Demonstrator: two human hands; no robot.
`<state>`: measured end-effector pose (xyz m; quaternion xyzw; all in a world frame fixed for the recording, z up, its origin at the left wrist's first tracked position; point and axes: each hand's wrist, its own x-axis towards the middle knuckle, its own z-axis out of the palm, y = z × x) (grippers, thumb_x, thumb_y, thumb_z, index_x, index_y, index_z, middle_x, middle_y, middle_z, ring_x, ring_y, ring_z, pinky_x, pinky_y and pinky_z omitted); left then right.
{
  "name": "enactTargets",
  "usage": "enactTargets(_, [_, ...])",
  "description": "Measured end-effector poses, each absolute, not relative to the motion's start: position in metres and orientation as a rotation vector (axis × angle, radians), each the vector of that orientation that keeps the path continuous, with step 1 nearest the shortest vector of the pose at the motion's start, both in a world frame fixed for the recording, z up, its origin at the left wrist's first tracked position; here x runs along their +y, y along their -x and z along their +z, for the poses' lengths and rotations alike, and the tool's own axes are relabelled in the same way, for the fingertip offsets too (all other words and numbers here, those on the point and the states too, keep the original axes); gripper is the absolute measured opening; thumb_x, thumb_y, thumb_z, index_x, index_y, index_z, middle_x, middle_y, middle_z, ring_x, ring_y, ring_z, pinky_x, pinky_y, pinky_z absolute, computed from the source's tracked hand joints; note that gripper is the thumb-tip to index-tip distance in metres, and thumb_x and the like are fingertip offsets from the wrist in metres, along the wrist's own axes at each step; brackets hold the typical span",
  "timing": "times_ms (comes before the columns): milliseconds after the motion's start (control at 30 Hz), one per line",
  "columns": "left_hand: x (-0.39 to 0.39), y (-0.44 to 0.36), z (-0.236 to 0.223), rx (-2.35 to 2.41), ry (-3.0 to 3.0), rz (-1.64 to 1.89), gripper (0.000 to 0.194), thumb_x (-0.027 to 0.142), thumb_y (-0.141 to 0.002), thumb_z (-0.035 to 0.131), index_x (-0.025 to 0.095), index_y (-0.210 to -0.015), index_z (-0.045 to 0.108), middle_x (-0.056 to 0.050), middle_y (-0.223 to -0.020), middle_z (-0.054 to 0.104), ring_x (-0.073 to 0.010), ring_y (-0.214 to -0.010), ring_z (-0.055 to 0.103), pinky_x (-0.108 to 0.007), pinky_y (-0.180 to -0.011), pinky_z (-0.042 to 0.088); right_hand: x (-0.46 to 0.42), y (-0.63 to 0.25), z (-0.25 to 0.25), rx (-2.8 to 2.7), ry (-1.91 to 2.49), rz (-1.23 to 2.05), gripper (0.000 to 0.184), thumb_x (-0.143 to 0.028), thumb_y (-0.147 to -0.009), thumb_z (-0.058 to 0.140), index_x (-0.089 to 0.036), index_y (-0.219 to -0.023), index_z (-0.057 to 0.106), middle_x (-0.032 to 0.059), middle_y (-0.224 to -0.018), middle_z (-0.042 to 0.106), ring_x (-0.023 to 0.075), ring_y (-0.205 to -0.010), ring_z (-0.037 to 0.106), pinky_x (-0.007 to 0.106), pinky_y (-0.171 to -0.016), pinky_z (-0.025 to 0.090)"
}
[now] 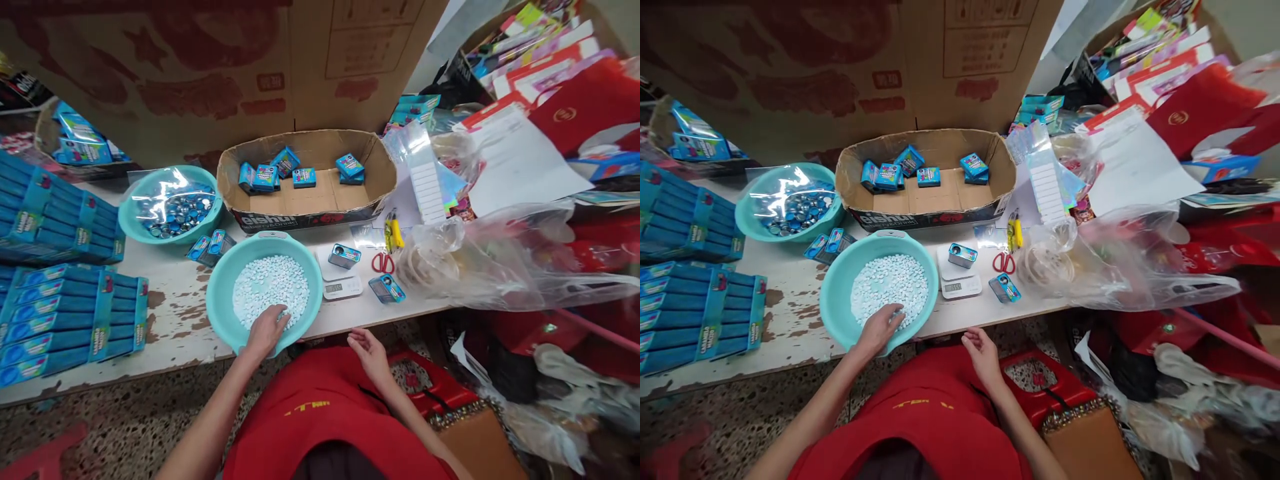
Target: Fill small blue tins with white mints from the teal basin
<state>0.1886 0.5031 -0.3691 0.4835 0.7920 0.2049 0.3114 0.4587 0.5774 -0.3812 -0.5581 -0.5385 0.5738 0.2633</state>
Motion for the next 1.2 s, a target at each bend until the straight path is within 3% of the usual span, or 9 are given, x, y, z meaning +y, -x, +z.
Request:
enactTargets(200, [0.505, -0.190, -0.369, 2.091, -1.277, 0.562, 0.030, 0.036, -0.085, 0.043, 0.020, -0.103, 0.063, -0.008, -0.106, 0.065, -0.0245, -0.099, 0.059, -0.034, -0.087, 0.042, 0.575, -0.457, -0.385, -1.489, 1.478, 1.575, 0.048, -0.058, -0.061, 0.070, -0.017, -0.084, 0.063, 0.0110, -0.078, 0.068, 0.0251, -0.073, 0.065, 0.044, -0.071, 0.054])
enactTargets(300, [0.504, -0.189, -0.371, 2.099, -1.245, 0.607, 0.031, 0.037, -0.086, 0.042, 0.019, -0.102, 0.063, -0.009, -0.104, 0.065, -0.0250, -0.096, 0.059, -0.035, -0.085, 0.043, 0.598, -0.447, -0.383, -1.525, 1.465, 1.479, 0.050, -0.054, -0.065, 0.068, -0.016, -0.097, 0.058, 0.0124, -0.089, 0.066, 0.0235, -0.074, 0.064, 0.044, -0.073, 0.054])
enactTargets(433, [0.503, -0.188, -0.373, 2.111, -1.174, 0.697, 0.031, 0.039, -0.084, 0.043, 0.020, -0.099, 0.063, -0.008, -0.098, 0.067, -0.0244, -0.093, 0.061, -0.035, -0.082, 0.044, 0.667, -0.414, -0.377, -1.559, 1.379, 1.157, 0.073, -0.046, -0.063, 0.070, -0.016, -0.123, 0.041, 0.0176, -0.121, 0.051, 0.0252, -0.100, 0.056, 0.043, -0.084, 0.050])
enactTargets(500, [0.504, -0.187, -0.374, 2.119, -1.098, 0.764, 0.029, 0.039, -0.083, 0.045, 0.021, -0.097, 0.064, -0.007, -0.096, 0.068, -0.0240, -0.091, 0.061, -0.035, -0.081, 0.045, 0.704, -0.393, -0.374, -1.613, 1.350, 1.061, 0.078, -0.048, -0.059, 0.071, -0.015, -0.123, 0.040, 0.0181, -0.124, 0.047, 0.0274, -0.108, 0.052, 0.044, -0.086, 0.048])
enactTargets(667, [0.511, -0.188, -0.365, 2.092, -0.785, 1.007, 0.027, 0.041, -0.075, 0.052, 0.020, -0.088, 0.064, -0.007, -0.091, 0.069, -0.0239, -0.088, 0.061, -0.037, -0.083, 0.043, 0.750, -0.362, -0.350, -1.832, 1.285, 1.061, 0.048, -0.055, -0.060, 0.067, -0.017, -0.087, 0.057, 0.0064, -0.084, 0.060, 0.0256, -0.084, 0.057, 0.044, -0.079, 0.046])
enactTargets(833, [0.537, -0.195, -0.325, 1.642, -0.079, 1.501, 0.048, 0.055, -0.073, 0.058, 0.016, -0.100, 0.060, -0.011, -0.099, 0.067, -0.0217, -0.087, 0.062, -0.033, -0.078, 0.046, 0.728, -0.349, -0.284, -2.157, 0.887, 0.849, 0.033, -0.045, -0.071, 0.068, -0.022, -0.093, 0.060, 0.0034, -0.089, 0.060, 0.0215, -0.084, 0.055, 0.035, -0.075, 0.043])
enactTargets(967, [0.571, -0.191, -0.289, 1.131, 0.301, 1.858, 0.053, 0.060, -0.084, 0.040, 0.018, -0.111, 0.058, -0.011, -0.115, 0.061, -0.0193, -0.099, 0.059, -0.027, -0.076, 0.046, 0.694, -0.323, -0.259, -2.424, 0.582, 0.748, 0.025, -0.040, -0.077, 0.065, -0.024, -0.094, 0.061, 0.0031, -0.084, 0.063, 0.0214, -0.079, 0.055, 0.034, -0.073, 0.040])
enactTargets(1067, [0.586, -0.186, -0.280, 0.961, 0.522, 1.907, 0.041, 0.046, -0.089, 0.042, 0.011, -0.093, 0.063, -0.012, -0.095, 0.066, -0.0177, -0.083, 0.062, -0.025, -0.067, 0.047, 0.672, -0.305, -0.264, -2.514, 0.560, 0.726, 0.020, -0.038, -0.078, 0.062, -0.023, -0.091, 0.062, 0.0028, -0.077, 0.062, 0.0218, -0.076, 0.054, 0.034, -0.070, 0.038])
enactTargets(1200, [0.587, -0.187, -0.281, 0.797, 0.679, 2.017, 0.027, 0.029, -0.089, 0.046, 0.010, -0.076, 0.061, -0.007, -0.071, 0.063, -0.0156, -0.067, 0.062, -0.027, -0.066, 0.050, 0.662, -0.300, -0.274, -2.540, 0.589, 0.684, 0.023, -0.032, -0.077, 0.064, -0.024, -0.098, 0.062, 0.0026, -0.084, 0.062, 0.0220, -0.083, 0.054, 0.035, -0.076, 0.035])
